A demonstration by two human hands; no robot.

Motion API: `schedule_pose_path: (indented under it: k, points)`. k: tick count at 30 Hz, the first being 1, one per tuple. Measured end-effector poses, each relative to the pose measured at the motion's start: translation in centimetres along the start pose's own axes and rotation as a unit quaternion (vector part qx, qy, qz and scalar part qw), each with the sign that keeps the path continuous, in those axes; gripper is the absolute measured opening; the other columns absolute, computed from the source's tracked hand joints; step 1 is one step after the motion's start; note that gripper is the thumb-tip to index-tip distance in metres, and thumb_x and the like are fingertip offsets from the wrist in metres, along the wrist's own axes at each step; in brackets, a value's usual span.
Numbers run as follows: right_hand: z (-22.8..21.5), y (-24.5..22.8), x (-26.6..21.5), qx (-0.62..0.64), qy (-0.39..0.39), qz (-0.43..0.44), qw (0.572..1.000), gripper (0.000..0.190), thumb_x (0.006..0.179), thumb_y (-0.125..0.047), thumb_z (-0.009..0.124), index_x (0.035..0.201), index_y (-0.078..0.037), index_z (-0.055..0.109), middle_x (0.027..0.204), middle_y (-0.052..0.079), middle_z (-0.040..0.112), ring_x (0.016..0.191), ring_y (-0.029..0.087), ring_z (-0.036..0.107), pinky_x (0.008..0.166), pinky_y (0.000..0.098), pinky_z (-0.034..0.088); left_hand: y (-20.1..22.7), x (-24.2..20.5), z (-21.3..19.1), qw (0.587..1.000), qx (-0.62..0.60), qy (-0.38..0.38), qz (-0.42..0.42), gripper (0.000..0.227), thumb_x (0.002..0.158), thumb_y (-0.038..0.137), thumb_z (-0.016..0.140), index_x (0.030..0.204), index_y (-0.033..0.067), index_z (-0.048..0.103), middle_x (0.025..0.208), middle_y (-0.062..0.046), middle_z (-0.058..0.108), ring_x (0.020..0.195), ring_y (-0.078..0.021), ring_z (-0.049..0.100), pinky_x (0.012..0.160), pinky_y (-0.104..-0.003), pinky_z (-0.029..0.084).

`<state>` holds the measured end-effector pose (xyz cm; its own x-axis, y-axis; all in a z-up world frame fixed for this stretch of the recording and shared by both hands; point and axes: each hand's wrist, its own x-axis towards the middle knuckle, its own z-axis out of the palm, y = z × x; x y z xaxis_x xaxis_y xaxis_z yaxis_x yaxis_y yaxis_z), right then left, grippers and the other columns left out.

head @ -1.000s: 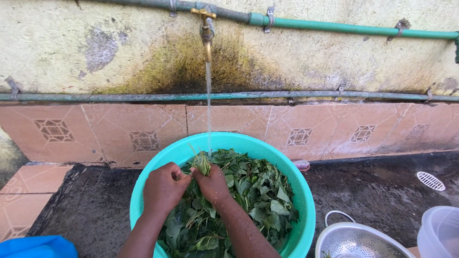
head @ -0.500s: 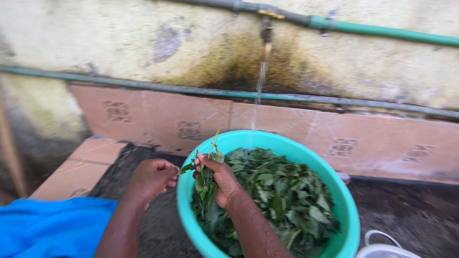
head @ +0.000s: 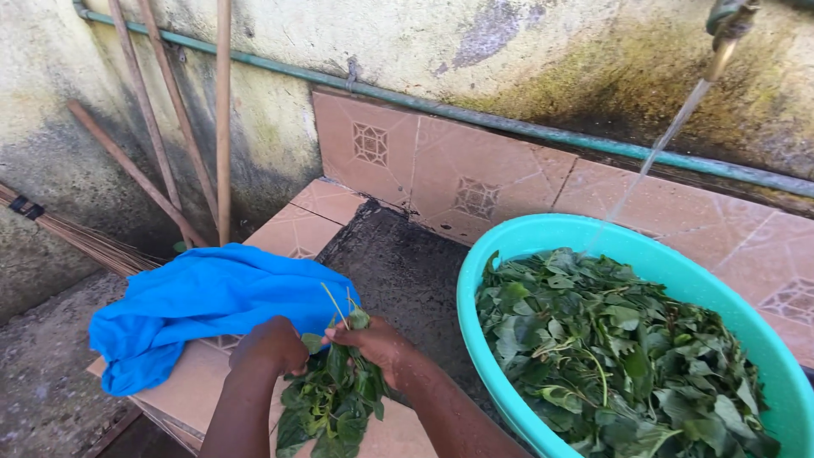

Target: Washing green leafy vegetables in a basin under a running water tap.

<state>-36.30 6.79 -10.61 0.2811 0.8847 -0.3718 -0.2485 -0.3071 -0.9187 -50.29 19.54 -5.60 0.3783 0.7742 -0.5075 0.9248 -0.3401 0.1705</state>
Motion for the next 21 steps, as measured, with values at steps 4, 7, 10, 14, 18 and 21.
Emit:
schedule_pose_path:
  k: [4,7,10,14,18,21]
  points:
    - [0.0,-1.7,-1.5,0.012,-0.01,-0.007,1.0,0.019,0.094,-0.033,0.072,0.1,-0.014,0.073,0.102,-0.003,0.074,0.086,0.01,0.061,0.071,0.0338,0.049,-0.2,1.5,-0.8,0.991,-0.074,0.105,0.033,0.033,0.081,0.027,0.081,0.111,0.0133,0.079,0.121,-0.014,0.075,0.114,-0.0333,0.072,0.096,-0.044,0.057]
    - [-0.5,-4.4,-3.6,0.041,0.021,-0.013,0.999,0.023,0.094,-0.035,0.071,0.104,-0.014,0.074,0.097,-0.005,0.073,0.075,0.012,0.057,0.061,0.0305,0.048,2.3,2.2,-1.5,0.963,-0.165,0.207,0.049,0.024,0.094,0.029,0.066,0.109,0.0168,0.081,0.113,-0.015,0.076,0.103,-0.0349,0.072,0.089,-0.046,0.057]
    - [-3.1,-6.0,-4.5,0.073,0.069,-0.064,0.993,0.024,0.093,-0.035,0.071,0.104,-0.014,0.074,0.09,-0.003,0.072,0.071,0.011,0.059,0.059,0.029,0.049,6.8,0.3,-2.3,0.841,-0.478,0.086,0.24,0.043,0.104,0.045,0.055,0.107,0.0077,0.077,0.091,-0.013,0.074,0.083,-0.0285,0.07,0.077,-0.044,0.053]
    - [-8.2,-8.5,-7.4,0.123,0.156,-0.138,0.97,0.019,0.092,-0.029,0.072,0.103,-0.014,0.074,0.084,0.0,0.069,0.067,0.011,0.061,0.057,0.0294,0.047,14.0,-3.8,-4.1,0.738,-0.617,-0.097,0.255,0.053,0.097,0.054,0.052,0.112,0.0092,0.076,0.094,-0.003,0.077,0.086,-0.0142,0.07,0.08,-0.038,0.056]
    - [-15.4,-9.5,-10.1,0.097,0.242,-0.247,0.933,0.015,0.093,-0.024,0.073,0.102,-0.012,0.074,0.082,-0.001,0.069,0.069,0.01,0.06,0.059,0.0286,0.047,22.4,-4.0,-3.3,0.732,-0.573,-0.128,0.346,0.035,0.092,0.034,0.069,0.11,0.0056,0.076,0.095,-0.002,0.077,0.091,-0.0122,0.071,0.082,-0.036,0.057]
    - [-20.6,-11.2,-12.8,0.056,0.326,-0.29,0.898,0.018,0.094,-0.026,0.074,0.102,-0.009,0.075,0.083,-0.001,0.069,0.071,0.009,0.059,0.061,0.0285,0.047,30.6,-4.6,-2.4,0.722,-0.534,-0.109,0.426,0.024,0.089,0.02,0.075,0.105,0.0019,0.075,0.095,-0.004,0.077,0.089,-0.0143,0.071,0.079,-0.035,0.057]
